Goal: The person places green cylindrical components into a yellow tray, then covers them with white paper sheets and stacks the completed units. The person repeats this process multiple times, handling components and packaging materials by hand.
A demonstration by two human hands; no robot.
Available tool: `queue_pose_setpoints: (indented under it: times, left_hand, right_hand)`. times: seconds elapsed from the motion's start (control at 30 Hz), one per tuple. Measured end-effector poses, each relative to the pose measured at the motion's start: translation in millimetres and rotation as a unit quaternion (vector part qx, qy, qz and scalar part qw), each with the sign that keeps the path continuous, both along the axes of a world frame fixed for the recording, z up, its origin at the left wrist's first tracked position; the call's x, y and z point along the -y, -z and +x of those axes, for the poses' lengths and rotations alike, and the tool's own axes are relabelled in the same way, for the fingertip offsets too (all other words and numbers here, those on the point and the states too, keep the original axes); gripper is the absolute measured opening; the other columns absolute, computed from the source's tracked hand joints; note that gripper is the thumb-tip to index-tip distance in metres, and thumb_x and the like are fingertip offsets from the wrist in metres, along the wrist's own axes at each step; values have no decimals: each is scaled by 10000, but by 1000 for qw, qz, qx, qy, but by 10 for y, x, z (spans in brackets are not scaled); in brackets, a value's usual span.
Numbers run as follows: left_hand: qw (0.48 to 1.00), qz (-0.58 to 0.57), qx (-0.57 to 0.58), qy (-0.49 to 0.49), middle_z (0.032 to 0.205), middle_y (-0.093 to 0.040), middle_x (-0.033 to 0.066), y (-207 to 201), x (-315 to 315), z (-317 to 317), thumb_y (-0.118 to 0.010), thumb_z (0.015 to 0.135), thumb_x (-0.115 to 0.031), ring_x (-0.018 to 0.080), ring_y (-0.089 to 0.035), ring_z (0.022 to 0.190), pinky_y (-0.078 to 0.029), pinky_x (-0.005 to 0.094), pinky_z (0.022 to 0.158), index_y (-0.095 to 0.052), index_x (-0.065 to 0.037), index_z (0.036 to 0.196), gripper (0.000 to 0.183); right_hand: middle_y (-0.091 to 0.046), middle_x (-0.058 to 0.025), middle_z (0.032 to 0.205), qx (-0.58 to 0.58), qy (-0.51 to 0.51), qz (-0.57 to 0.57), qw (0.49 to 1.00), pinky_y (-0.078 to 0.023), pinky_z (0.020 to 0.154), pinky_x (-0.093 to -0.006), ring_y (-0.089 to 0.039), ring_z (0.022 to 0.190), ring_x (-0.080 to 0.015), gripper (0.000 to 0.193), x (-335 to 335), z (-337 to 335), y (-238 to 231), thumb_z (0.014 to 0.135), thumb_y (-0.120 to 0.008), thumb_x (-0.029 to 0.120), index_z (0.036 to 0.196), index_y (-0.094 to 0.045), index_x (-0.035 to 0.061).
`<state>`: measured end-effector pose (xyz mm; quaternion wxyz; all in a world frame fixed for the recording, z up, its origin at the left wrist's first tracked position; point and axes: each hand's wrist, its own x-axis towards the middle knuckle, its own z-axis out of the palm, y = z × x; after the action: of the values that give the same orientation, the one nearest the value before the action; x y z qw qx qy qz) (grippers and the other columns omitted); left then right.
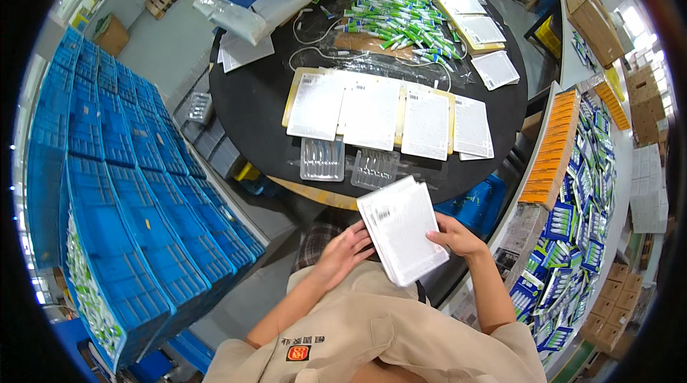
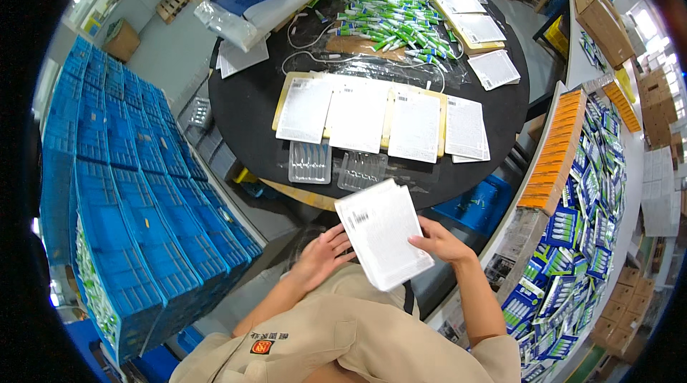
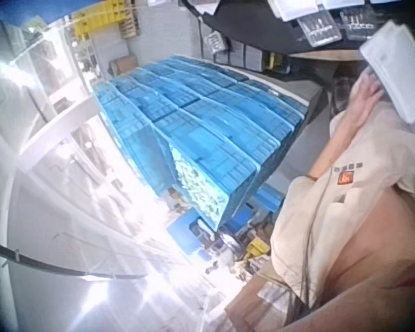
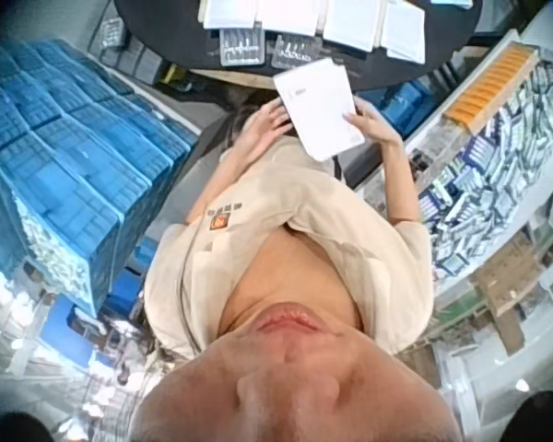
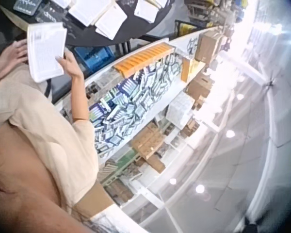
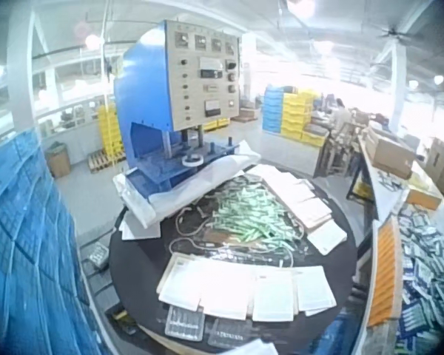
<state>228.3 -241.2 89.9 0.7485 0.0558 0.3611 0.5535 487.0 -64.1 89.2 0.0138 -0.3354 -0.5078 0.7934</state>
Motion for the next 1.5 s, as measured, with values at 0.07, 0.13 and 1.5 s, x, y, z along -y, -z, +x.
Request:
queue_pose_setpoints:
  times: [0.07,0.13,1.5]
  left_hand:
    - [989,-51,-121,-73,1430,-532,118,-112,-169,39,-619,1026,-406,195,-501,1304,-405,374,1087,-388,16,1500,676]
    - [948,-74,-252,-179,1256,-650,99,-233,-394,-125,-675,1007,-266,160,-594,1122,-469,312,980,-547,34,1366,485]
    - [630,0,-766,-127,1499,-490,238,815,-1553,-3888,-561,1053,-341,338,-476,1388,-345,387,1162,-465,24,1480,571]
  right_hand:
    - [-580,-98,1377,-59,43,7,997,-439,1064,-339,-540,1231,-164,581,-13,-419,31,997,-646,173,1493,-413,-19]
    - [-516,-119,1448,-129,41,38,990,-395,1114,-359,-481,1306,-181,579,37,-1016,72,1027,-596,152,1524,-354,-18]
    - [-627,-129,1126,351,681,32,642,-481,859,-374,-594,997,-254,472,-2378,1887,1681,978,-626,349,1311,-559,20]
